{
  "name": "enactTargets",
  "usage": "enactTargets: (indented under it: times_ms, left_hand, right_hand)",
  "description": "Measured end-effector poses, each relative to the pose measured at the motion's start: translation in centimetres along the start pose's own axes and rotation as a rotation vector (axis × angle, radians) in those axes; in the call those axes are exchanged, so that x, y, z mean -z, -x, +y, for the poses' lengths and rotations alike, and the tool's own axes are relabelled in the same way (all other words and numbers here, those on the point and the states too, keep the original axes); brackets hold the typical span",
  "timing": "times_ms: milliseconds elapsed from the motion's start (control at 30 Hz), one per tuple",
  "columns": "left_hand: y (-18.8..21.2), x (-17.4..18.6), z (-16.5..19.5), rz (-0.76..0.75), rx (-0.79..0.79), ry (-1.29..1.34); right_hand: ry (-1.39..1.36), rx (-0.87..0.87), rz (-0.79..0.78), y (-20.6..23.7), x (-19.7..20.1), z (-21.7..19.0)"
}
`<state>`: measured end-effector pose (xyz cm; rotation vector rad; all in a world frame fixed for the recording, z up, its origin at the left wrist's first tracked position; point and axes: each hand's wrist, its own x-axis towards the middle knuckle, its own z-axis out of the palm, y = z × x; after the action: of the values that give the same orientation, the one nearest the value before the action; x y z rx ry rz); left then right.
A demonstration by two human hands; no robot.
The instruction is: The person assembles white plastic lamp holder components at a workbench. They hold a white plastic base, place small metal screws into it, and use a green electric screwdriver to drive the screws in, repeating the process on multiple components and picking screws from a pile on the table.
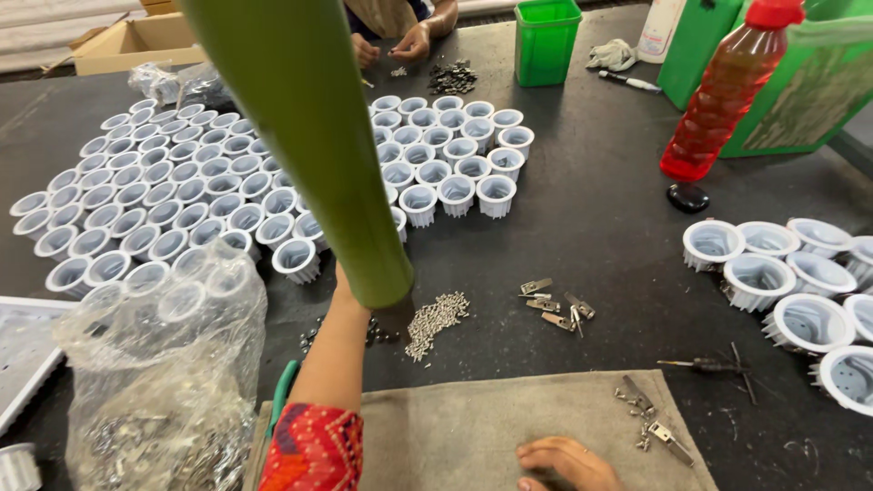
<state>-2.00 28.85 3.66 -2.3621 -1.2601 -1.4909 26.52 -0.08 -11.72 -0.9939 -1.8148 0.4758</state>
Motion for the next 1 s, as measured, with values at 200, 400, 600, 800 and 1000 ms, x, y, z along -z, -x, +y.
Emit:
enactTargets:
  times_ms: [200,400,600,800,1000]
  left_hand:
    - [1.3,1.1,0.7,0.005,0.224,0.609]
    - [9.3,5.5,4.1,-0.397,1.056,0.786]
    - [18.6,6.8,9.8,-0.597,1.253,0.897]
    - [20.4,8.9,13.5,-0.519,0.67,-0.003]
    - [20.6,12.7,15.5,-0.348,0.296,0.313]
  right_hand:
    - [-0.066,-0.003,0.07,0.1,-0.3,0.2]
    - [-0.073,-0.281,-0.026,-0.7,1.8,-3.0]
    - [-0.145,-0.458,-0.076,-2.0,2.7,-6.1]
    - [-0.047,-0.378,-0.073,-8.2,6.1,-10.5]
    - [-0.509,0.094,0.145,-18.3,8.1,-21.5]
